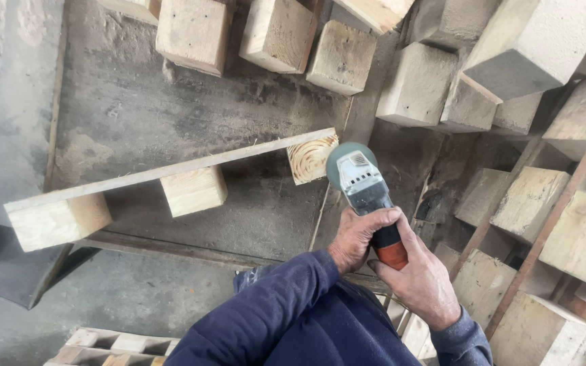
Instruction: The person uses an angle grinder to smooth the edges and surfaces of a small wooden pallet. They reposition the pallet several times to access different sides and continue grinding until the clip ends.
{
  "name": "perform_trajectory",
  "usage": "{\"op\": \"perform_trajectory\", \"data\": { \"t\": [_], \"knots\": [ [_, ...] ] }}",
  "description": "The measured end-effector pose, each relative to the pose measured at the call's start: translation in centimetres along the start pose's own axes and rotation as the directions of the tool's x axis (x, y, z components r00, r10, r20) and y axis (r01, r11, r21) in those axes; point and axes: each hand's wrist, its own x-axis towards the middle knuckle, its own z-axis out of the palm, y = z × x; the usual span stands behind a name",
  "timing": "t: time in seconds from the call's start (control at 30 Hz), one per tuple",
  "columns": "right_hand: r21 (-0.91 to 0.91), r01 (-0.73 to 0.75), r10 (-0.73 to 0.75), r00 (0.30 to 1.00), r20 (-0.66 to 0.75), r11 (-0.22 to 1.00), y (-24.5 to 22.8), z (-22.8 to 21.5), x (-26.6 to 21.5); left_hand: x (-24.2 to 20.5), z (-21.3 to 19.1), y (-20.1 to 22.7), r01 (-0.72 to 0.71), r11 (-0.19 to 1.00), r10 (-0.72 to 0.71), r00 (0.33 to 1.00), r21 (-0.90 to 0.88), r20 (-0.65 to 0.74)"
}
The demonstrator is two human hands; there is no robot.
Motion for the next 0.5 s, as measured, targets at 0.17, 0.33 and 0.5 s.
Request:
{"op": "perform_trajectory", "data": {
  "t": [0.17,0.33,0.5],
  "knots": [
    [-0.078,0.133,-0.131,0.991,0.029,0.988,-2.7,0.3,0.7,-1.5,-1.1,3.1,-0.031,0.998,0.027,0.997,-0.055,-0.067],
    [-0.104,0.126,-0.118,0.99,0.078,0.987,-3.6,0.5,0.8,-2.4,-1.4,3.8,-0.078,0.992,0.07,0.994,-0.103,-0.082],
    [-0.113,-0.02,0.022,1.0,0.017,0.993,-3.5,-0.5,0.4,-0.7,-0.1,2.8,-0.03,0.996,0.028,0.999,-0.082,-0.024]
  ]
}}
